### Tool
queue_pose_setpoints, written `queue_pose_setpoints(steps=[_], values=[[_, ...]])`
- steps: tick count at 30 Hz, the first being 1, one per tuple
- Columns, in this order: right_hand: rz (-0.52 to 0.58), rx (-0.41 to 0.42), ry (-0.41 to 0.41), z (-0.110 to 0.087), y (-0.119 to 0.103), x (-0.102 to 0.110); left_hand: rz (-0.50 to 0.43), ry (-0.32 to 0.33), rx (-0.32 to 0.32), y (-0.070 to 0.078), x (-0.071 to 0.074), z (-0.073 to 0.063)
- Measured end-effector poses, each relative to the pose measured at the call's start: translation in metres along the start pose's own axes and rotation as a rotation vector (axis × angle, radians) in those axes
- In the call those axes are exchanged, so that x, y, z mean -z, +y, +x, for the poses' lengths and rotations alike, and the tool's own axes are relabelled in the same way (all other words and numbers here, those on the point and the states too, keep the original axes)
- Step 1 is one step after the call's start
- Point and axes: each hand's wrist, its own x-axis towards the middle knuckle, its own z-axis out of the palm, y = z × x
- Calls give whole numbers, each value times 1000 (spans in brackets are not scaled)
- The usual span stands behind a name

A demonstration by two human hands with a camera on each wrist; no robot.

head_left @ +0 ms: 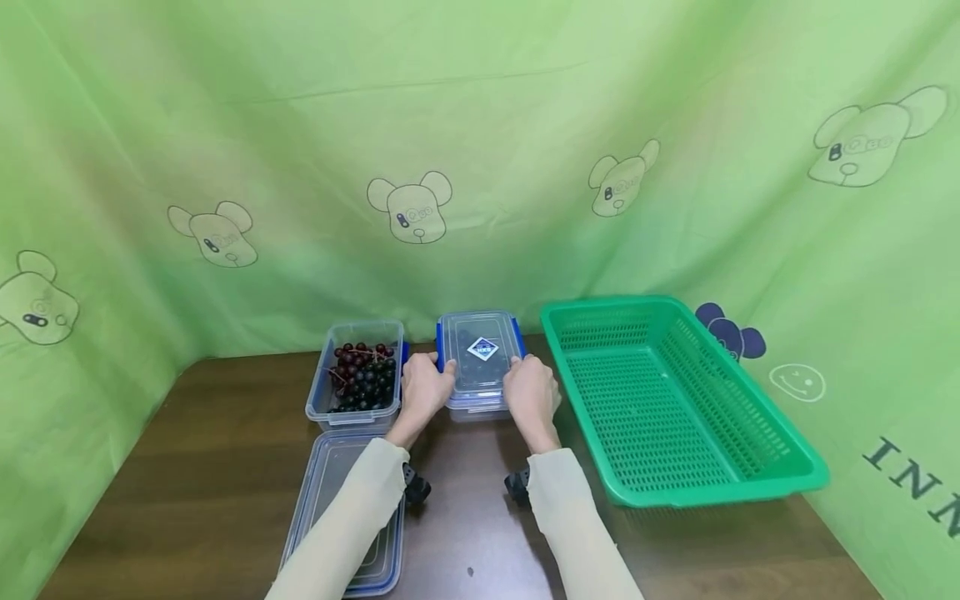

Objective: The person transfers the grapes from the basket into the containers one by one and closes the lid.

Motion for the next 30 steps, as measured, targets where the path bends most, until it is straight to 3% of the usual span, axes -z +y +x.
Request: queue_pose_setpoints(steps=[9,14,17,20,24,27,30], values=[[-25,6,-18,-3,-3,-1,-24,-29,-4,-5,2,-1],[-40,72,-13,-9,-13,5,-15,-91,-91,-10,13,6],[-37,126,4,-16,-23,12,4,-155,-135,-5,33,4],[-40,193,25,-30,-32,16,41,-224,-166,3,64,-7],[-15,311,6,-56,-39,18,102,-285,-236,-6,107,-22],[69,412,-108,-77,-40,18,144,-312,-260,-25,140,-35],[194,465,-318,-93,-36,16,175,-341,-239,-46,170,-49]])
